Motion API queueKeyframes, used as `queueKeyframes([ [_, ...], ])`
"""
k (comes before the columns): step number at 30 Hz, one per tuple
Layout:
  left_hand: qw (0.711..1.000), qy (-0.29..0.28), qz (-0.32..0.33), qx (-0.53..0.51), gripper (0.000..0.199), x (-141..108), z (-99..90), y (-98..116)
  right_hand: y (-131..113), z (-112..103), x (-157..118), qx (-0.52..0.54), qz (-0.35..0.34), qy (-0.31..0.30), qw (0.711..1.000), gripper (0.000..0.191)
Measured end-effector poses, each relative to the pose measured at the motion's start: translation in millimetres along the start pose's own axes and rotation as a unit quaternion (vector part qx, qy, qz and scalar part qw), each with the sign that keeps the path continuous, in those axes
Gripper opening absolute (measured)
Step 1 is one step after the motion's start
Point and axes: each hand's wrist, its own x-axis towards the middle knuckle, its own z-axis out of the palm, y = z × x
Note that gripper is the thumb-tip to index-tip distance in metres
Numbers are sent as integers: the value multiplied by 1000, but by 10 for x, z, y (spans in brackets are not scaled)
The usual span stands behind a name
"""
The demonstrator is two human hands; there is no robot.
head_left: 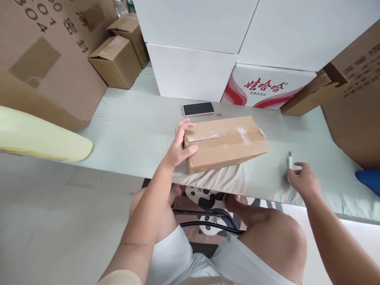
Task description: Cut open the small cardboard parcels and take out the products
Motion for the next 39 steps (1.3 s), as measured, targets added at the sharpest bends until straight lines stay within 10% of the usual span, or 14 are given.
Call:
queueKeyframes([
  [3,991,-13,-25,-130,67,-32,39,-50,-361,-96,-204,207,54,26,977,45],
  [7,973,5,2,-231,66,-30,76,-82,-959,-270,-583,463,-36,37,885,30],
  [16,959,-1,41,-281,58,77,111,-175,-2099,-306,-1183,468,-314,-22,826,19],
  [20,969,22,52,-242,56,82,110,-182,-2120,-249,-1145,458,-275,-125,836,42],
  [30,979,89,51,-174,56,93,113,-134,-1958,-147,-954,457,-216,61,861,35],
  [39,985,93,75,-125,60,85,114,-174,-1927,21,-980,379,-225,88,893,31],
])
